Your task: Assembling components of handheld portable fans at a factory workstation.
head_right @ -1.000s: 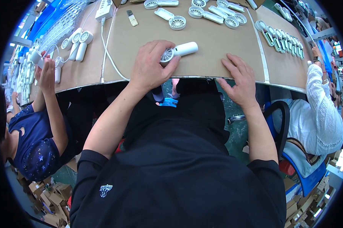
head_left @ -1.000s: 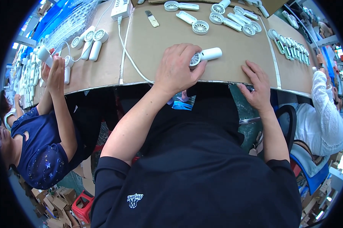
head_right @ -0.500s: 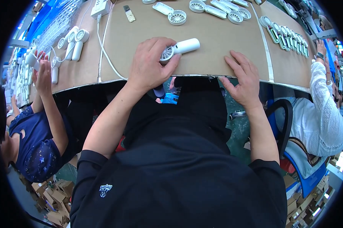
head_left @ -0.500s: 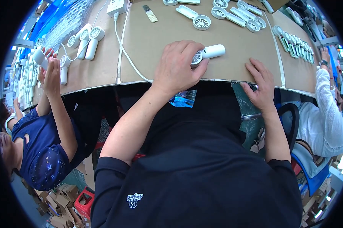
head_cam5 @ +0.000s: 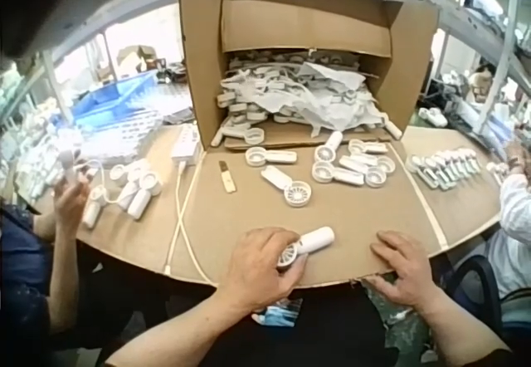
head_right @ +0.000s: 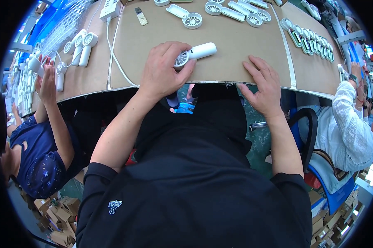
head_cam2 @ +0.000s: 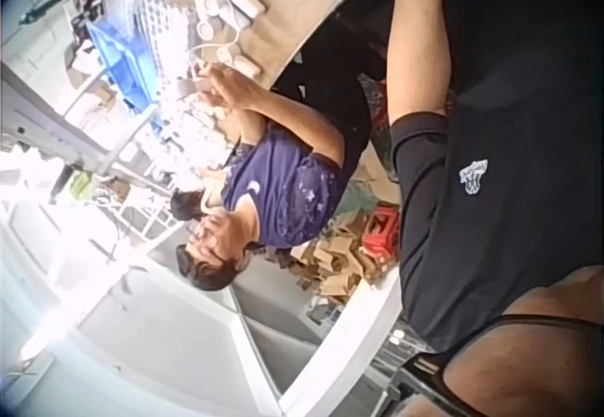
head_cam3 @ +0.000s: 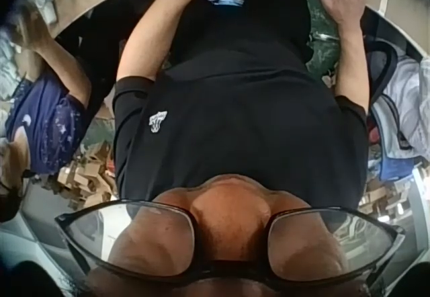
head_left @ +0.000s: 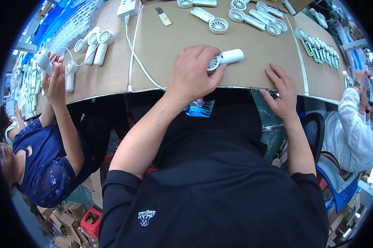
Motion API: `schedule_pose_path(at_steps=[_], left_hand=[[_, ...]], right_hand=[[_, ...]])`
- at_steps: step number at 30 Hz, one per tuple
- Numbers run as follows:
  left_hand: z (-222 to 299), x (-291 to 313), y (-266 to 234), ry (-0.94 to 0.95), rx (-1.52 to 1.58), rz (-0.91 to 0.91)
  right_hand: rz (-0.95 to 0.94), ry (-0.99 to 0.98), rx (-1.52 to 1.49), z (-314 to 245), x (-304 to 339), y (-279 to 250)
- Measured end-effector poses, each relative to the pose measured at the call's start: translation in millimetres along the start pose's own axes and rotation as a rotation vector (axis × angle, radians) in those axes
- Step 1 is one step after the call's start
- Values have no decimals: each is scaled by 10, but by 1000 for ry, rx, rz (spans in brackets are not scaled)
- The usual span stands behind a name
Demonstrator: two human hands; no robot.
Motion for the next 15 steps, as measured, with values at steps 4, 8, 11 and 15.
schedule_pose_path(at_steps=[4,8,11,15], left_hand=[[-11,11,4,6,0,-9],[-19,10,-31,37,26,69],[-17,21,-145,111,103,332],[-107,83,-231,55,182,398]], right_hand=[[-7,-4,-5,12,6,9],[-19,-5,-10,16,19,27],[-20,-3,0,22,28,33],[-16,-4,-1,24,30,36]])
Point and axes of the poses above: each hand's wrist, its own x-axis away from the middle knuckle, its own y-axis out of the palm, z = x × y, the point moved 4 cm from there along -x, towards the middle knuckle, and after that the axes turned 6 degrees about z, right-handed, at the moved point
